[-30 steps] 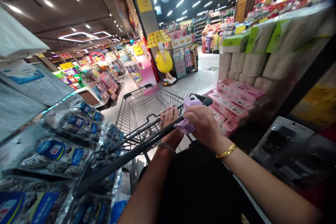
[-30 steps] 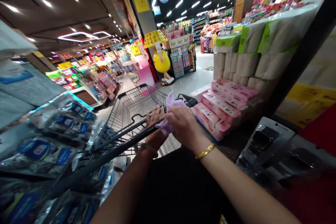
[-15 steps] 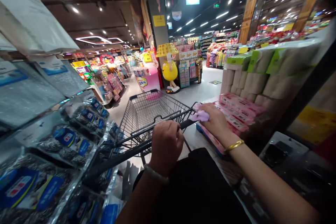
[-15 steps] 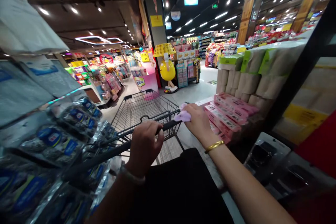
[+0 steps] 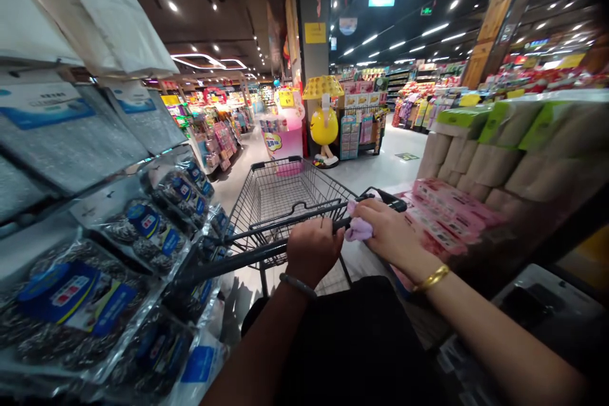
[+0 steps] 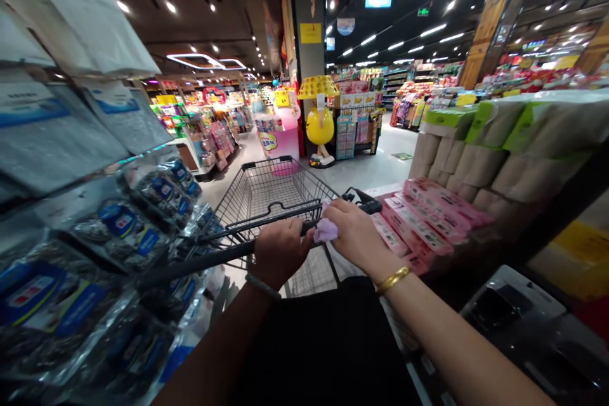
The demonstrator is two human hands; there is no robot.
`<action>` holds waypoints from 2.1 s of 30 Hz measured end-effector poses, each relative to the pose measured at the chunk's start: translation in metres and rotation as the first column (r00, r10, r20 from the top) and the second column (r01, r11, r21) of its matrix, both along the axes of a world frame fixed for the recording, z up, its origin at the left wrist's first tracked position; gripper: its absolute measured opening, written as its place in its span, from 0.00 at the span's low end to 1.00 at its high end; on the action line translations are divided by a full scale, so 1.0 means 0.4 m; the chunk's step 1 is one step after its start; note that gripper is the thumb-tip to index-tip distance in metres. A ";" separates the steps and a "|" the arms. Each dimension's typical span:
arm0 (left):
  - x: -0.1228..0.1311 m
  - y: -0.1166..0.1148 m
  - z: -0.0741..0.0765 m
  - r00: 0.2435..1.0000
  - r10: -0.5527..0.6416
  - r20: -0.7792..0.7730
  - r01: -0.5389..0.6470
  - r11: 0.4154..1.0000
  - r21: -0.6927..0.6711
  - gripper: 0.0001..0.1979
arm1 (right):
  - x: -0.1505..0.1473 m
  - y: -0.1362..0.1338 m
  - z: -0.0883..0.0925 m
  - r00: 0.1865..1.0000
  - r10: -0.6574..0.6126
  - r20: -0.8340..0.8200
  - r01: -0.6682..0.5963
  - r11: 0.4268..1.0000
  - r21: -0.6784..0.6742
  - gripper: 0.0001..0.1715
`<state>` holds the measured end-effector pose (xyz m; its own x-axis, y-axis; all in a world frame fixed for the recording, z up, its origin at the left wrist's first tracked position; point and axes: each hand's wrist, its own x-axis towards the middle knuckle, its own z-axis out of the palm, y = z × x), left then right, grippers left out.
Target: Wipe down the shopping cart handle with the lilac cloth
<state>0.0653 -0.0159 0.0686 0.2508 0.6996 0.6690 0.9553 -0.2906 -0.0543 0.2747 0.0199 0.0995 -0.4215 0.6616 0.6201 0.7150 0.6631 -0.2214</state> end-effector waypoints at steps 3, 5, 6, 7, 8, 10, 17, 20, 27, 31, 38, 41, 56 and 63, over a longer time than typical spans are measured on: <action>-0.010 0.013 -0.003 1.000 0.013 0.025 -0.013 1.000 -0.014 0.20 | 0.016 0.022 -0.006 1.000 -0.014 0.001 0.014 1.000 0.002 0.13; -0.012 0.021 -0.001 0.999 0.037 0.037 -0.036 0.999 -0.030 0.20 | 0.032 0.050 -0.006 0.991 -0.132 -0.037 0.131 0.991 -0.010 0.13; -0.011 0.025 0.000 0.998 0.051 0.041 -0.049 0.998 -0.037 0.20 | 0.037 0.063 -0.004 0.984 -0.176 -0.036 0.176 0.984 -0.022 0.13; -0.011 0.029 0.003 0.997 0.064 0.041 -0.062 0.997 -0.044 0.19 | 0.039 0.074 -0.002 0.979 -0.204 -0.016 0.204 0.978 -0.039 0.12; -0.010 0.032 0.005 0.997 0.073 0.040 -0.071 0.996 -0.053 0.19 | 0.037 0.081 0.002 0.976 -0.215 0.021 0.216 0.975 -0.053 0.12; -0.009 0.037 0.011 0.995 0.089 0.037 -0.087 0.994 -0.074 0.20 | 0.031 0.087 0.012 0.972 -0.209 0.106 0.217 0.974 -0.070 0.11; -0.015 0.031 0.019 0.994 0.089 0.065 -0.082 0.992 -0.094 0.25 | 0.007 0.067 0.028 0.963 -0.211 0.168 0.230 0.968 -0.097 0.11; -0.013 0.028 0.014 0.993 0.070 0.092 -0.062 0.994 -0.086 0.25 | -0.040 0.030 0.011 0.977 -0.188 0.103 0.194 0.980 -0.050 0.11; -0.021 0.032 -0.005 0.992 0.022 0.123 -0.019 0.999 -0.028 0.21 | -0.023 0.021 -0.022 0.999 -0.038 0.016 0.039 0.999 -0.013 0.17; -0.033 0.039 -0.012 0.991 0.000 0.134 -0.001 1.000 0.003 0.20 | 0.050 0.067 -0.033 0.992 -0.110 0.066 0.107 0.993 0.043 0.15; -0.077 0.037 -0.005 0.995 -0.025 0.093 0.023 1.000 0.020 0.19 | 0.067 0.046 -0.037 0.997 -0.043 0.068 0.042 0.999 0.013 0.16; -0.109 0.042 -0.002 0.997 -0.026 0.067 0.024 0.999 0.029 0.19 | 0.073 0.028 -0.031 0.998 0.048 -0.036 -0.051 0.997 -0.066 0.18; -0.212 0.071 0.006 1.000 0.024 -0.007 -0.024 1.000 0.010 0.17 | 0.012 -0.042 -0.012 0.981 0.013 -0.193 -0.030 0.996 -0.088 0.15; -0.149 0.031 0.011 0.983 0.119 0.139 -0.123 0.992 0.022 0.15 | -0.053 -0.050 0.024 0.996 0.034 -0.077 -0.041 0.995 -0.087 0.11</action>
<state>0.0056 -0.0037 0.0731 0.0698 0.6977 0.7130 0.9824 -0.1723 0.0724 0.2535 -0.0001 0.1090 -0.4013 0.6996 0.5911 0.6692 0.6646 -0.3323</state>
